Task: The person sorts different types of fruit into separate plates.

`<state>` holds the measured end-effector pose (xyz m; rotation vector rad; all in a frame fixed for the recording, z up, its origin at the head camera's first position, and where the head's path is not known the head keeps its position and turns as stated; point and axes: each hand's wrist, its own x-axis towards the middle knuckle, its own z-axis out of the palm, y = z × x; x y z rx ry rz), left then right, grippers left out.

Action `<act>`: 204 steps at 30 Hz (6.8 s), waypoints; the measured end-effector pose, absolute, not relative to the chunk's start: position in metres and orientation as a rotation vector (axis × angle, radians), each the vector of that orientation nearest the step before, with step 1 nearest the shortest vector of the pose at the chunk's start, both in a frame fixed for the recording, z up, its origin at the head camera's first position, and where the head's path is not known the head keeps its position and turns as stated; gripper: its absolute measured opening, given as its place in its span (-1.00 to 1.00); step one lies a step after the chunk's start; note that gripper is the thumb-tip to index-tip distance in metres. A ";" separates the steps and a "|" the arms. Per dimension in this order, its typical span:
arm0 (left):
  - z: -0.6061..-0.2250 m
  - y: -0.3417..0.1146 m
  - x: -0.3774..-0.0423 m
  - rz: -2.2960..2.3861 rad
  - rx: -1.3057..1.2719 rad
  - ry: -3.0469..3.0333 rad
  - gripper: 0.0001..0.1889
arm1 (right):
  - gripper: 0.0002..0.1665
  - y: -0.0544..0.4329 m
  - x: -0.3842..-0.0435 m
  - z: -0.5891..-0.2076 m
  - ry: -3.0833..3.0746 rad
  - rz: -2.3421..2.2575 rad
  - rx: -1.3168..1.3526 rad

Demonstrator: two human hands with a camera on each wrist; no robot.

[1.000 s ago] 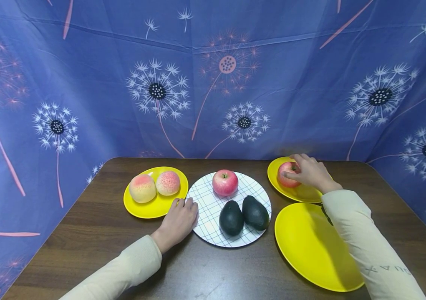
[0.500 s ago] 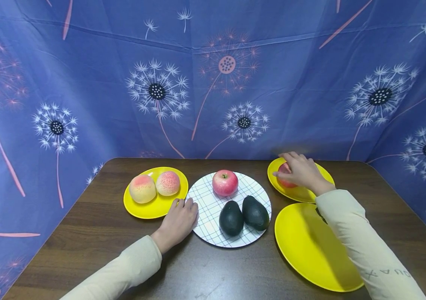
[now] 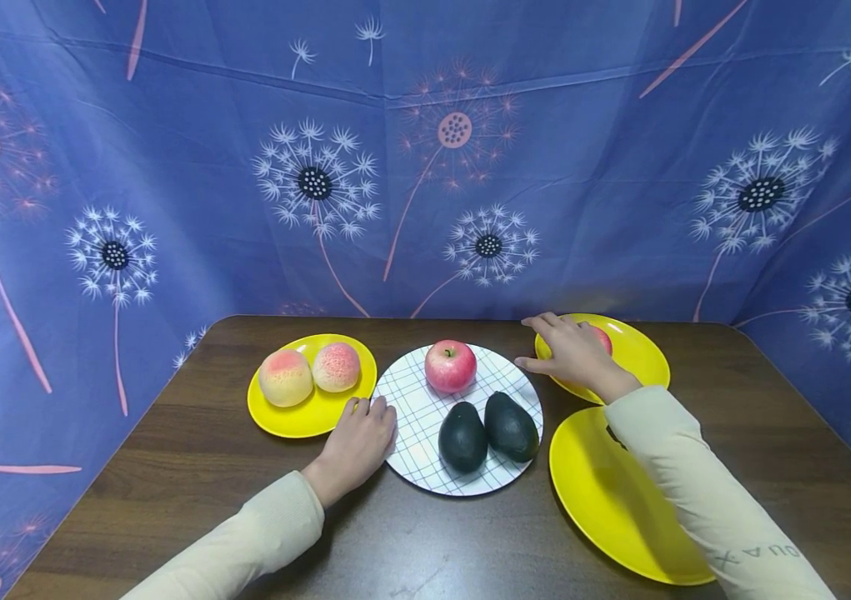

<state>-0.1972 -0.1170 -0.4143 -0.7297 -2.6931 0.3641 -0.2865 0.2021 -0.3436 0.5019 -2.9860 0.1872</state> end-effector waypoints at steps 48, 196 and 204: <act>-0.413 -0.117 -0.195 0.367 -0.732 -2.672 -0.72 | -0.09 0.110 -0.286 -0.359 -2.917 0.343 0.924; -0.420 -0.114 -0.206 0.422 -0.725 -2.726 -0.61 | -0.02 0.288 -0.285 -0.312 -2.878 0.464 0.311; -0.418 -0.113 -0.205 0.425 -0.718 -2.735 -0.62 | -0.06 0.305 -0.283 -0.317 -2.868 0.451 0.268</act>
